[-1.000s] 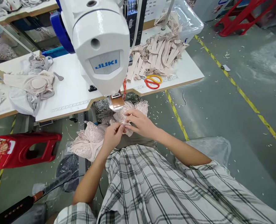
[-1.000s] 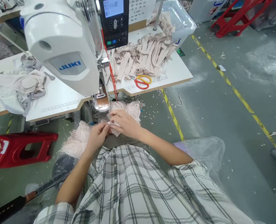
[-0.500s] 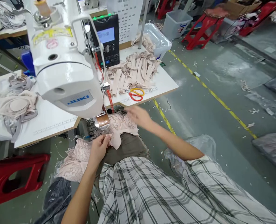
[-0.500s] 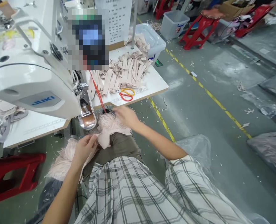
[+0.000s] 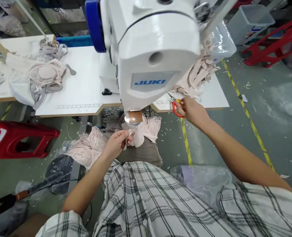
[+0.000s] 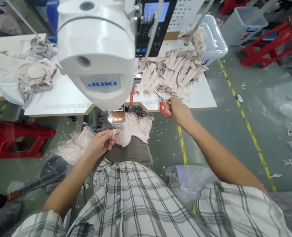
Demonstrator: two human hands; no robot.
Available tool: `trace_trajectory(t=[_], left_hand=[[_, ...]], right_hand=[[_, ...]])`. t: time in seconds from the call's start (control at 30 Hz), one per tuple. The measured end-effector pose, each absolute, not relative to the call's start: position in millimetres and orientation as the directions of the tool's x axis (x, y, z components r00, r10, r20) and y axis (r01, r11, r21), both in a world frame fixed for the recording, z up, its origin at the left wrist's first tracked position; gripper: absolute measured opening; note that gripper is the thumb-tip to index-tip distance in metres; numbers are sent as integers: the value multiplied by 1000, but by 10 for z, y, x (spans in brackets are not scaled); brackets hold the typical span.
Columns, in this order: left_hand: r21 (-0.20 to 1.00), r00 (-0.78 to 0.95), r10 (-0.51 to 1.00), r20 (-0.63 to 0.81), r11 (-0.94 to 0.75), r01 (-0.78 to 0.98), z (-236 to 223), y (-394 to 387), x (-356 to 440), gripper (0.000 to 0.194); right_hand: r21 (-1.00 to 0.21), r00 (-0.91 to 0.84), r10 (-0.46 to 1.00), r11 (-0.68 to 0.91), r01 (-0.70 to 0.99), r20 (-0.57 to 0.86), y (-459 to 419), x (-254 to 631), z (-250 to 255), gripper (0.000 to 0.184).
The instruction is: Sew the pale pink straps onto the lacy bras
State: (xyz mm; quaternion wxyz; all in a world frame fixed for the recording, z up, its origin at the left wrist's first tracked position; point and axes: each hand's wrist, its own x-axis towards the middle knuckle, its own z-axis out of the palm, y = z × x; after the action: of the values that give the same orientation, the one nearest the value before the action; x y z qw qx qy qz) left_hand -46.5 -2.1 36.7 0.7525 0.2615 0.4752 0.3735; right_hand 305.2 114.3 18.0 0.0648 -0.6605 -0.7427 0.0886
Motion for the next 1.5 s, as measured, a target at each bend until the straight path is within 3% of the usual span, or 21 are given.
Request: trace_trajectory(t=[0.1, 0.2, 0.3, 0.63, 0.83, 1.0, 1.27, 1.5], left_hand=[[721, 291, 804, -519, 594, -356, 343, -12, -493, 32], [740, 295, 815, -498, 577, -346, 328, -13, -491, 33], [789, 273, 835, -478, 545, -282, 329, -27, -470, 31], [857, 241, 850, -469, 504, -111, 396, -57, -427, 29], [856, 221, 846, -486, 511, -72, 417, -63, -480, 22], [827, 208, 852, -480, 518, -216, 325, -98, -544, 29], [845, 121, 869, -481, 496, -202, 299, -133, -538, 33], [891, 40, 895, -444, 446, -88, 349, -141, -533, 29]], right_hand=[[-434, -88, 987, 21, 901, -135, 443, 2936, 397, 35], [-520, -329, 924, 188, 833, -193, -155, 2663, 621, 35], [-541, -462, 869, 305, 784, -179, -400, 2364, 697, 35], [-589, -527, 847, 392, 707, -68, -147, 2015, 485, 32], [-618, -517, 845, 335, 711, -136, -157, 2127, 456, 31], [-724, -390, 904, 151, 673, -174, -243, 2217, 414, 35], [-741, -496, 855, 231, 630, -155, -216, 1986, 378, 46], [-744, -522, 843, 266, 613, -129, -74, 1798, 354, 38]])
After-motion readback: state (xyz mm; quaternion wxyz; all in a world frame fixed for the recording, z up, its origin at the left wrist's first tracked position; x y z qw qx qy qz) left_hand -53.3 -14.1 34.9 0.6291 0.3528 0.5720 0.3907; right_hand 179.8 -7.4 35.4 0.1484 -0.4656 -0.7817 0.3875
